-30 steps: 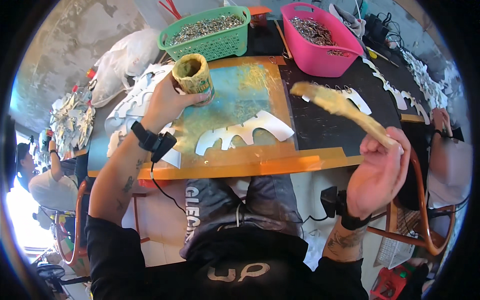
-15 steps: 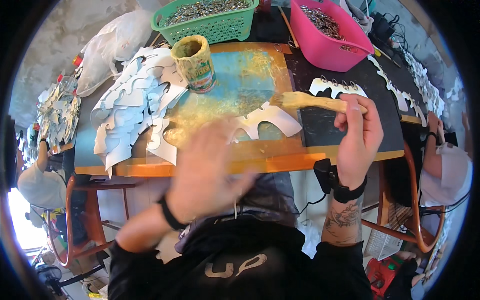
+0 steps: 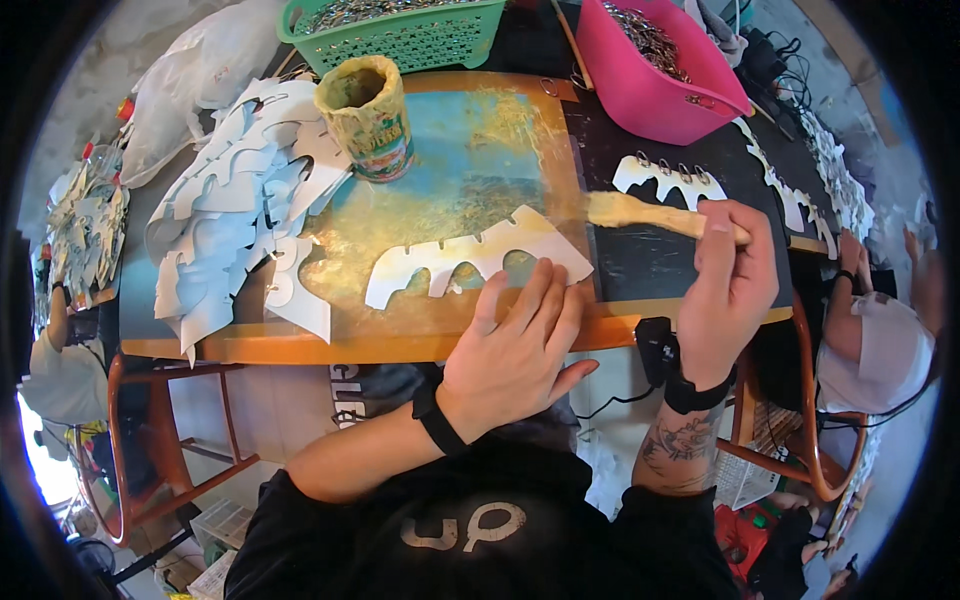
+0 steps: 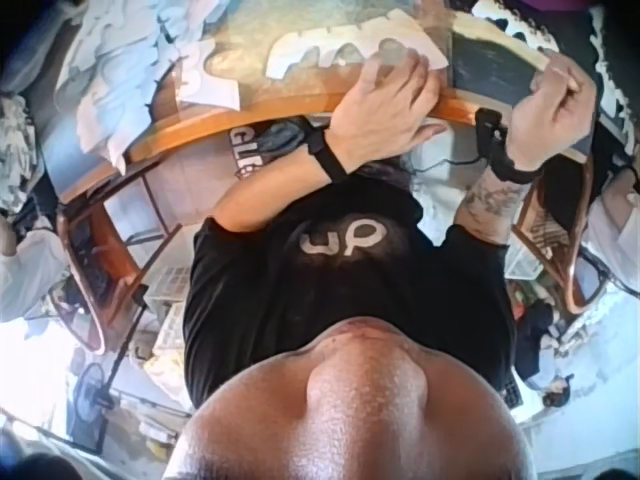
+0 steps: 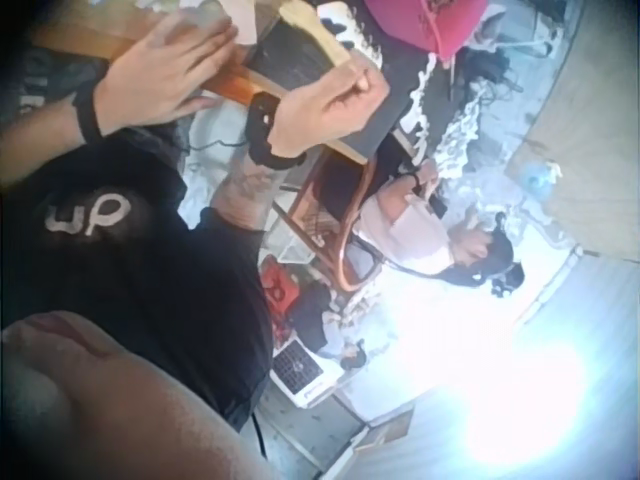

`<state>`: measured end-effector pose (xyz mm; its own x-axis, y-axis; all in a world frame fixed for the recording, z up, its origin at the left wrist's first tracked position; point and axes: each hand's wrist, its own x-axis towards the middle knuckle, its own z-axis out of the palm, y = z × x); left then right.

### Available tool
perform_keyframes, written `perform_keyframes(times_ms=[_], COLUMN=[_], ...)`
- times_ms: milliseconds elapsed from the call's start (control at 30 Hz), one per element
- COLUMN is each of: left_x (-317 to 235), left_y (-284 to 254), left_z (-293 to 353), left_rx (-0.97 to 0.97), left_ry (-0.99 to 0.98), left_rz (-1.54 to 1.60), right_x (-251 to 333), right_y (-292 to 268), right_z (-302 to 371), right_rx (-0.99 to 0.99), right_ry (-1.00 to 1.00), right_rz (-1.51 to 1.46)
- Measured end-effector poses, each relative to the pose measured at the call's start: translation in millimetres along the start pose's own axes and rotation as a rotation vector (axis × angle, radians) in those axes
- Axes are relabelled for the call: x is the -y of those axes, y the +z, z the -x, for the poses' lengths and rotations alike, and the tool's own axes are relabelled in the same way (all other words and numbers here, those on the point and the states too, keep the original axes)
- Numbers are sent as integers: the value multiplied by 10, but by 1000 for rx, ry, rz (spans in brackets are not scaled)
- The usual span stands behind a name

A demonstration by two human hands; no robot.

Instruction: The person unpacks white cut-out pieces from a plastic bag onto a table. They apply glue to the pieces using a brush and a container, then attach metal rings to the glued areas. The person repeats this process for multiple pieces, handling them one at a time.

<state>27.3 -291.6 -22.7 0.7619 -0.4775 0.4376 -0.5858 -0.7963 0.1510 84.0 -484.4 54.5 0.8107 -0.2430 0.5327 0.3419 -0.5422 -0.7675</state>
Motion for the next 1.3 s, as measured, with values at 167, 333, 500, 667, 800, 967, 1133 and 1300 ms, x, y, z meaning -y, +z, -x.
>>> perform_keyframes(times_ms=[167,333,500,667,800,967,1133,1300], left_x=[34,29,54,62,74,81,96,77], left_y=[15,35,30,58,97,81,64,14], left_z=[-25,-18,2,8,5,-3,17,52], left_rx=[0,-7,-21,-59,-67,-61,-42,-31], left_ry=[42,37,57,63,76,87,72,70], left_rz=[1,20,45,31,25,26,75,108], right_x=[97,25,284,140,259,229,212,164], right_y=[249,68,229,156,247,219,154,-240], right_z=[111,31,192,100,205,147,218,144], right_rx=[161,79,129,127,97,131,166,49], right_ry=[14,-94,-9,-65,1,-43,39,18], right_rz=[-26,214,-88,185,-48,223,34,37])
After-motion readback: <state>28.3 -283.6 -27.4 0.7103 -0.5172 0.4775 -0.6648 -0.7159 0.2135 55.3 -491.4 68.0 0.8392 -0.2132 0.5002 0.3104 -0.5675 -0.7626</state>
